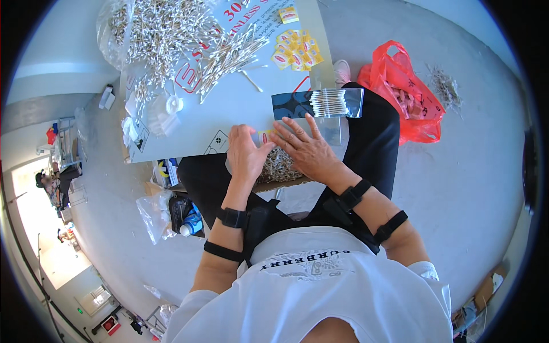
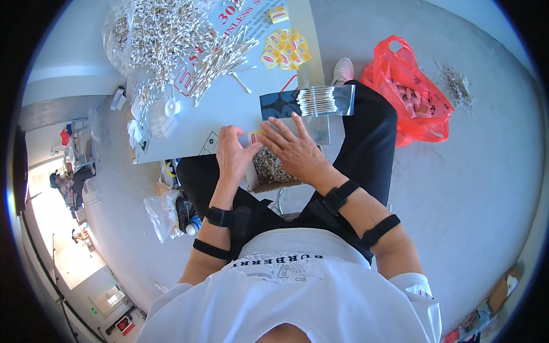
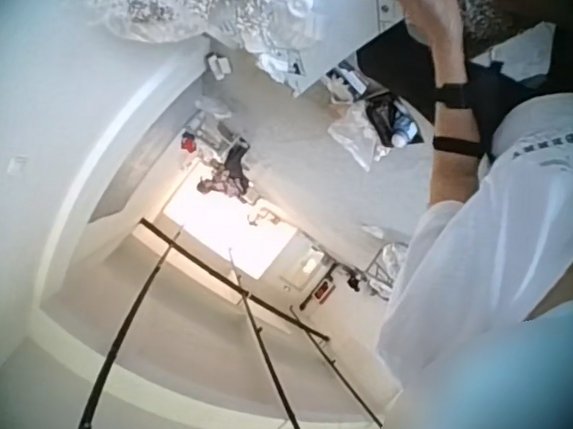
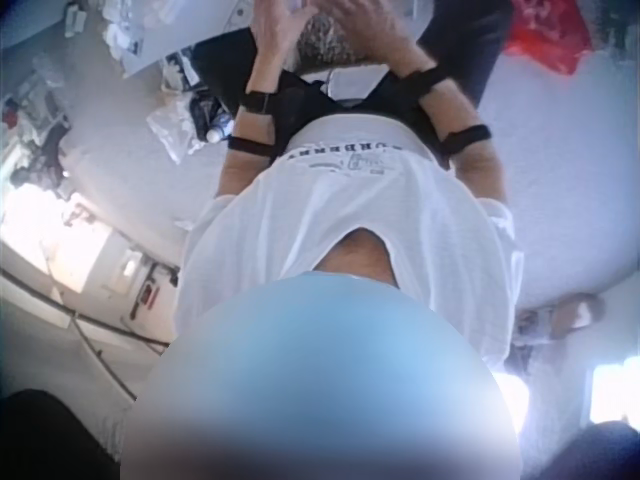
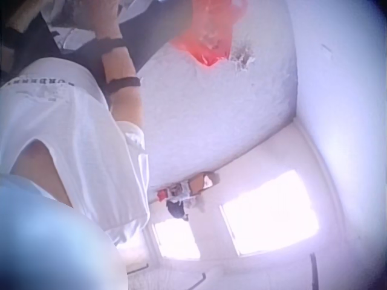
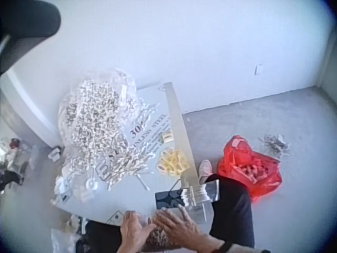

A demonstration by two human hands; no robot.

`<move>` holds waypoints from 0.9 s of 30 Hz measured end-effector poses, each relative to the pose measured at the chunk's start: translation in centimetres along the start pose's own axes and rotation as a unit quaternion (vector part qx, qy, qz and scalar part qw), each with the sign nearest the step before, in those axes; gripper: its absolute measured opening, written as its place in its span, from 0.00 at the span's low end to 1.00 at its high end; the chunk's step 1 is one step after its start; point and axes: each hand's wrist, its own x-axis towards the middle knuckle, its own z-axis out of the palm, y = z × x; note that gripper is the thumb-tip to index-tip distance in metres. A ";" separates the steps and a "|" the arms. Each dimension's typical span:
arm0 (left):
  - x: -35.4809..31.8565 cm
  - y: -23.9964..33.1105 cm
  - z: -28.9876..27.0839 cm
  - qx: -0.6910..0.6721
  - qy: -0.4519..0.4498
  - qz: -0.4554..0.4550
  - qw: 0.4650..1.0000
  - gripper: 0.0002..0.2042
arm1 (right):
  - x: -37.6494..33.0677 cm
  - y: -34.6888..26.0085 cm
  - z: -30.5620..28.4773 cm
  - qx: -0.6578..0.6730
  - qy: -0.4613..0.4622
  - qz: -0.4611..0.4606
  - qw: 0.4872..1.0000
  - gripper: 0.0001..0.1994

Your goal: The recorder aligns multiple cotton swabs on a template and prepares them for packaging.

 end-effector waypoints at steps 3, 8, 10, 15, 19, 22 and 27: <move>-1.0 0.8 -1.0 0.103 -0.086 -0.102 0.986 0.19 | -0.3 0.0 0.4 0.026 0.006 0.003 1.000 0.40; -2.7 -2.0 0.7 0.009 -0.021 -0.083 0.996 0.16 | -0.2 -0.3 0.5 0.031 0.030 -0.003 0.999 0.38; -3.0 -2.5 1.3 -0.088 -0.008 -0.119 0.989 0.14 | -0.1 -0.3 0.5 0.046 0.022 -0.006 0.999 0.37; -3.0 0.0 1.7 -0.437 0.047 -0.299 0.847 0.07 | -0.3 -0.1 1.8 -0.020 0.064 -0.006 0.998 0.36; -2.8 -1.2 1.7 -0.455 0.020 -0.294 0.840 0.07 | -0.4 0.3 1.0 -0.039 0.070 -0.012 0.997 0.36; -1.8 -1.1 1.5 -0.441 0.002 -0.259 0.860 0.07 | -0.7 1.2 -0.8 0.088 0.061 -0.032 0.994 0.35; 2.0 2.9 1.3 -0.549 -0.037 -0.283 0.786 0.10 | -1.1 7.3 -1.9 0.122 0.424 0.285 0.851 0.26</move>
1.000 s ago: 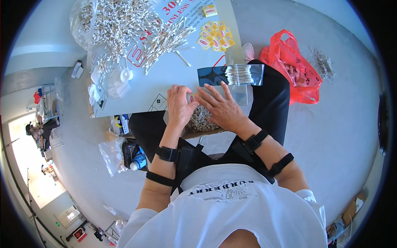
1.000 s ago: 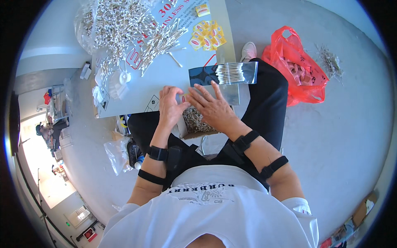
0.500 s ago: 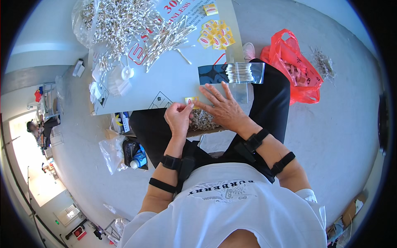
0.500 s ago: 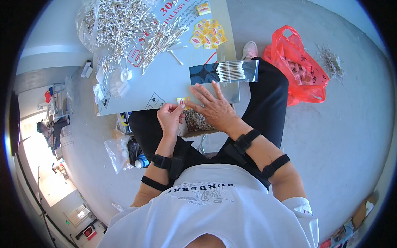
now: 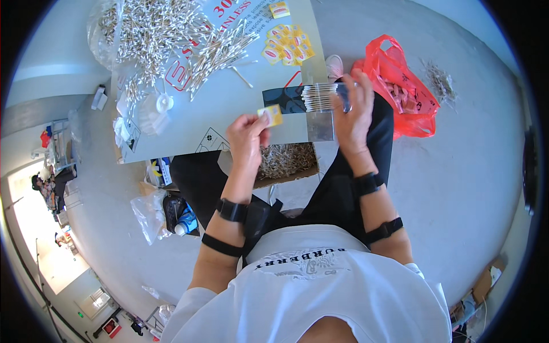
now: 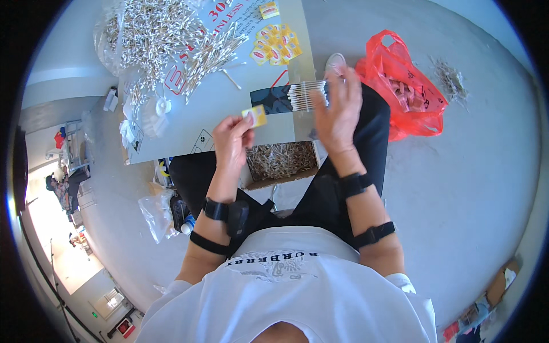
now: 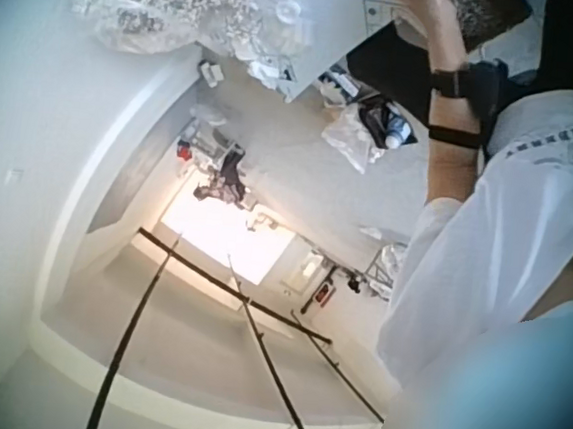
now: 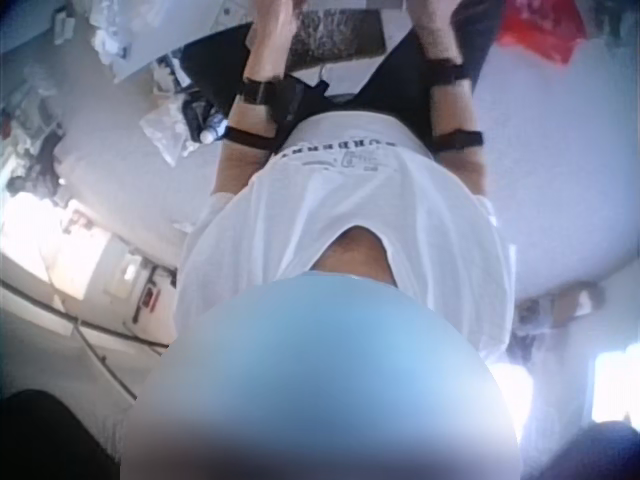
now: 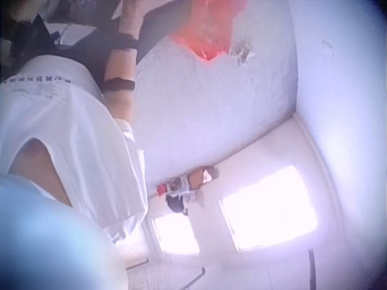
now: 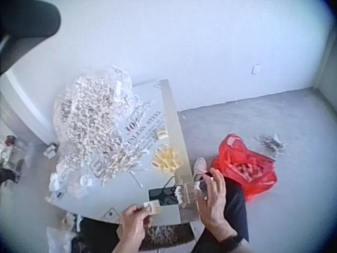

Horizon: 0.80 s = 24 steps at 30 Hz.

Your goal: The recorder aligns multiple cotton swabs on a template and prepares them for packaging.

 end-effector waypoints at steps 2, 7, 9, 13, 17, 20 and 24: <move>0.6 0.1 3.3 -0.030 -0.026 0.005 0.999 0.11 | 0.5 3.2 0.3 0.002 0.053 0.073 0.996 0.25; 2.2 -2.5 7.6 0.101 0.015 0.134 0.986 0.12 | 1.2 4.1 1.1 0.089 -0.092 0.175 0.976 0.27; 2.1 -3.2 8.2 0.138 0.029 0.142 0.980 0.13 | 0.8 4.5 1.6 0.099 -0.109 0.210 0.967 0.27; 2.6 -4.6 8.6 0.255 0.061 0.243 0.934 0.12 | -0.1 5.8 2.9 0.217 -0.117 0.257 0.934 0.25; 2.3 -4.0 8.9 0.303 0.049 0.239 0.921 0.13 | 0.0 5.4 2.7 0.327 -0.130 0.327 0.877 0.17; 2.0 -3.0 9.1 0.349 0.023 0.208 0.913 0.13 | 0.0 5.3 2.6 0.351 -0.132 0.343 0.861 0.12; 2.4 -2.2 9.2 0.413 0.007 0.212 0.886 0.13 | -0.1 5.5 2.7 0.351 -0.138 0.341 0.861 0.10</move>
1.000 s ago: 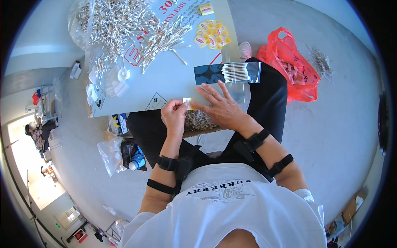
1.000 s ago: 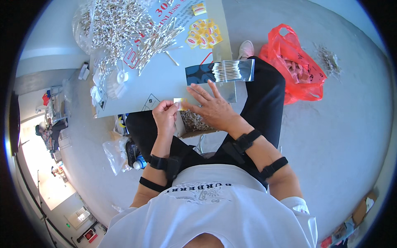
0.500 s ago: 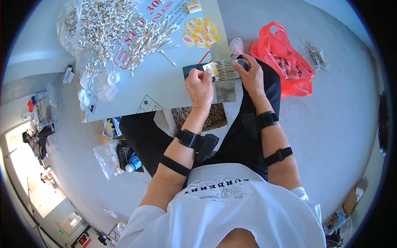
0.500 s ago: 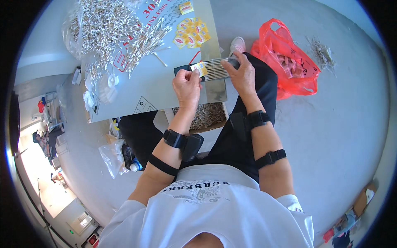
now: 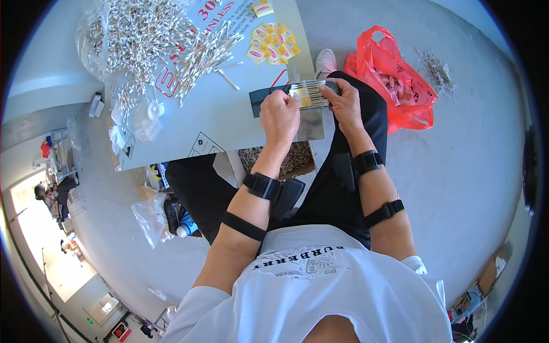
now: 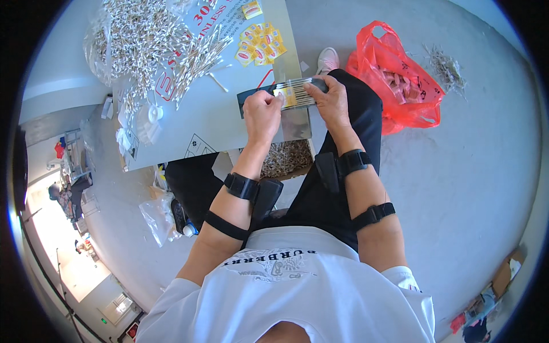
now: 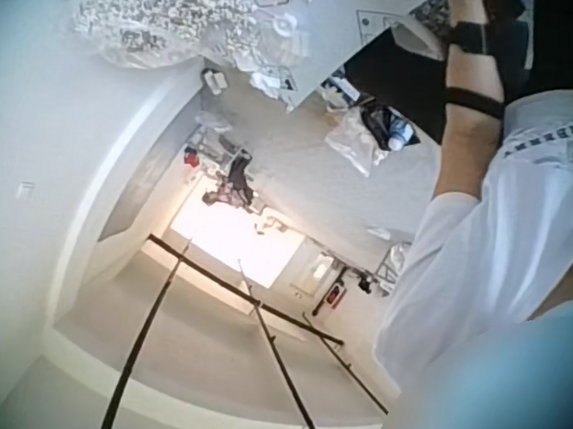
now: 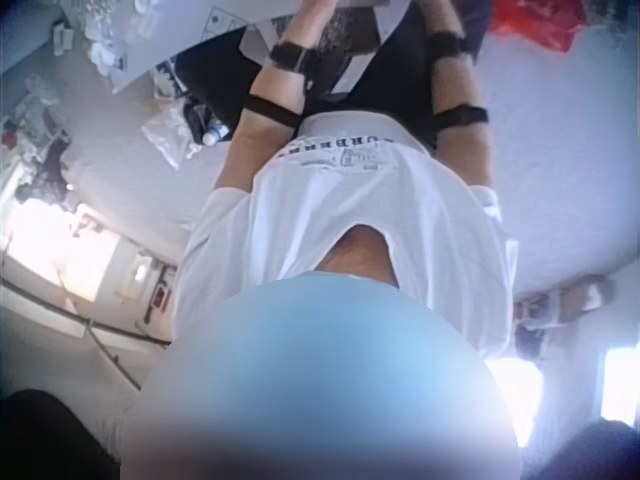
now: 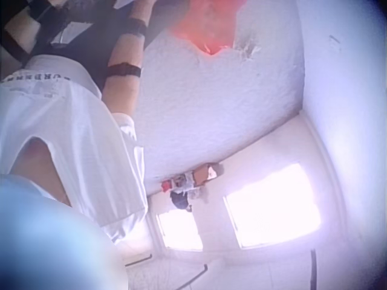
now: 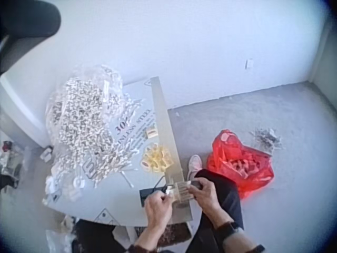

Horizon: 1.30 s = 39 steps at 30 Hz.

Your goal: The recorder aligns multiple cotton swabs on a template and prepares them for packaging.

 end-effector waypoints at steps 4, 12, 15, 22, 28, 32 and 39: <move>0.1 1.4 0.5 0.037 -0.017 -0.022 0.999 0.13 | 0.0 0.1 0.1 0.008 -0.005 -0.010 1.000 0.10; 0.1 2.1 0.2 0.110 -0.059 -0.023 0.992 0.14 | -0.2 -0.2 0.2 0.024 -0.003 0.018 1.000 0.10; -0.7 1.4 -0.7 0.113 -0.034 0.027 0.993 0.19 | -0.4 -0.3 0.2 0.057 0.011 0.005 0.998 0.10; -3.4 -1.3 -0.4 0.249 -0.030 0.175 0.952 0.40 | -0.1 -0.1 0.9 0.040 0.033 0.022 0.998 0.13; -3.2 -0.7 0.4 0.259 -0.061 0.165 0.950 0.44 | 0.0 0.3 1.2 0.039 0.049 -0.011 0.998 0.16; -3.2 -1.1 0.4 0.223 -0.043 0.166 0.960 0.45 | 0.0 0.4 1.0 0.043 0.052 -0.007 0.998 0.16; -3.4 -1.2 0.1 0.213 -0.031 0.179 0.960 0.44 | -0.5 -0.4 1.5 0.066 0.050 0.003 0.997 0.16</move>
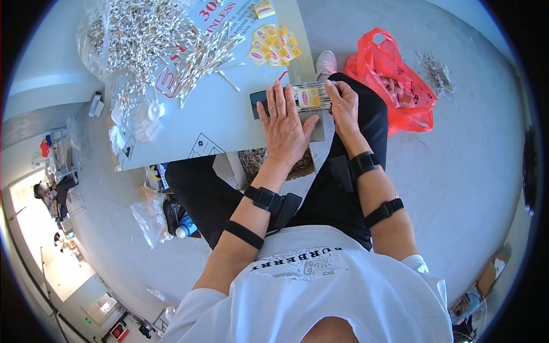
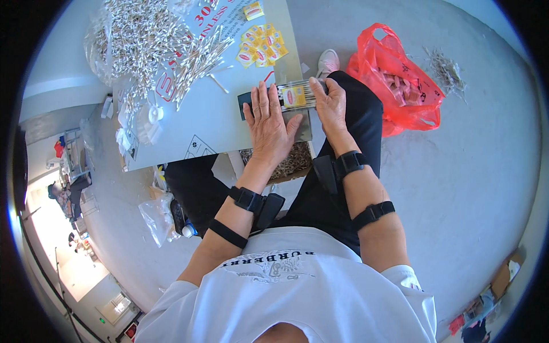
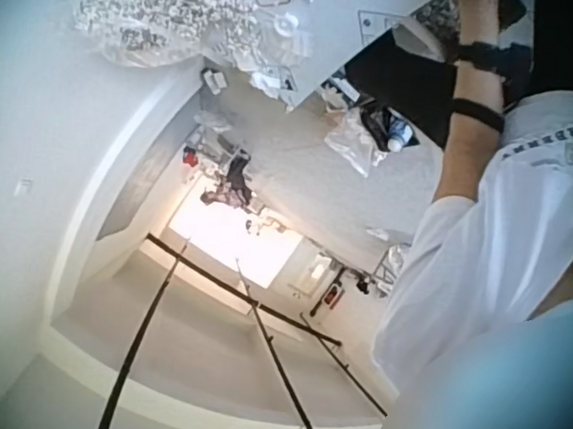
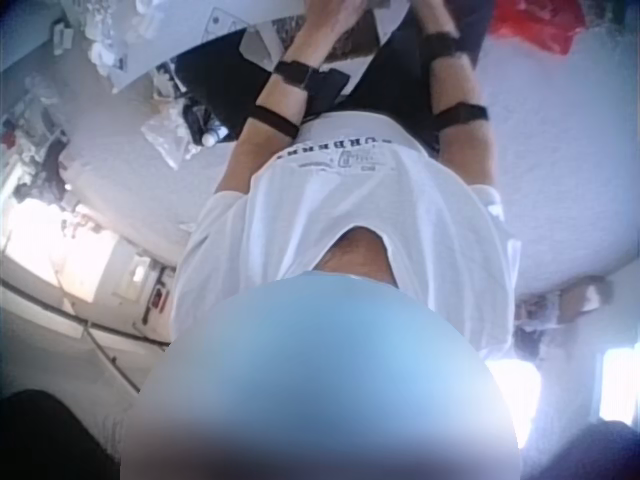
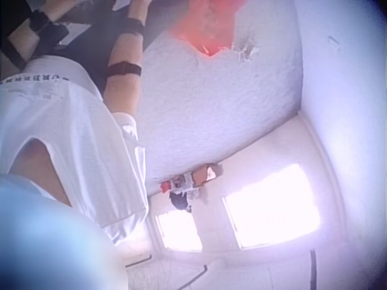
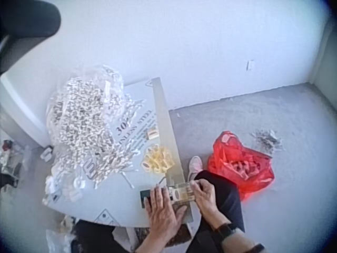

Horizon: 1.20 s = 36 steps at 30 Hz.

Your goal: The recorder aligns multiple cotton swabs on a template and prepares them for packaging.

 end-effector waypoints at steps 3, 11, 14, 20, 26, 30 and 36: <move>0.0 0.3 -0.1 0.031 -0.028 0.023 0.999 0.44 | 0.0 -0.1 -0.5 0.019 -0.009 0.003 1.000 0.14; -0.4 -0.2 0.2 0.023 -0.015 0.004 1.000 0.42 | -1.1 -0.6 -1.2 0.130 0.006 0.116 0.985 0.10; -0.2 0.1 0.2 0.025 -0.023 0.001 0.999 0.43 | -1.5 -0.5 -1.4 0.202 0.011 0.163 0.966 0.10; 0.1 0.4 0.1 0.022 -0.037 -0.008 0.999 0.45 | -1.3 -0.1 -1.4 0.307 -0.001 0.200 0.931 0.11; 0.3 0.9 0.2 0.010 -0.047 -0.004 0.999 0.46 | -1.4 0.2 -0.8 0.232 0.021 0.172 0.957 0.12; 0.2 0.6 0.4 0.011 -0.028 -0.006 1.000 0.46 | -1.2 -0.4 -0.9 0.179 0.024 0.159 0.971 0.14; 0.5 0.8 0.3 0.027 -0.037 0.012 0.999 0.45 | -0.7 0.1 -0.5 0.100 0.028 0.109 0.989 0.15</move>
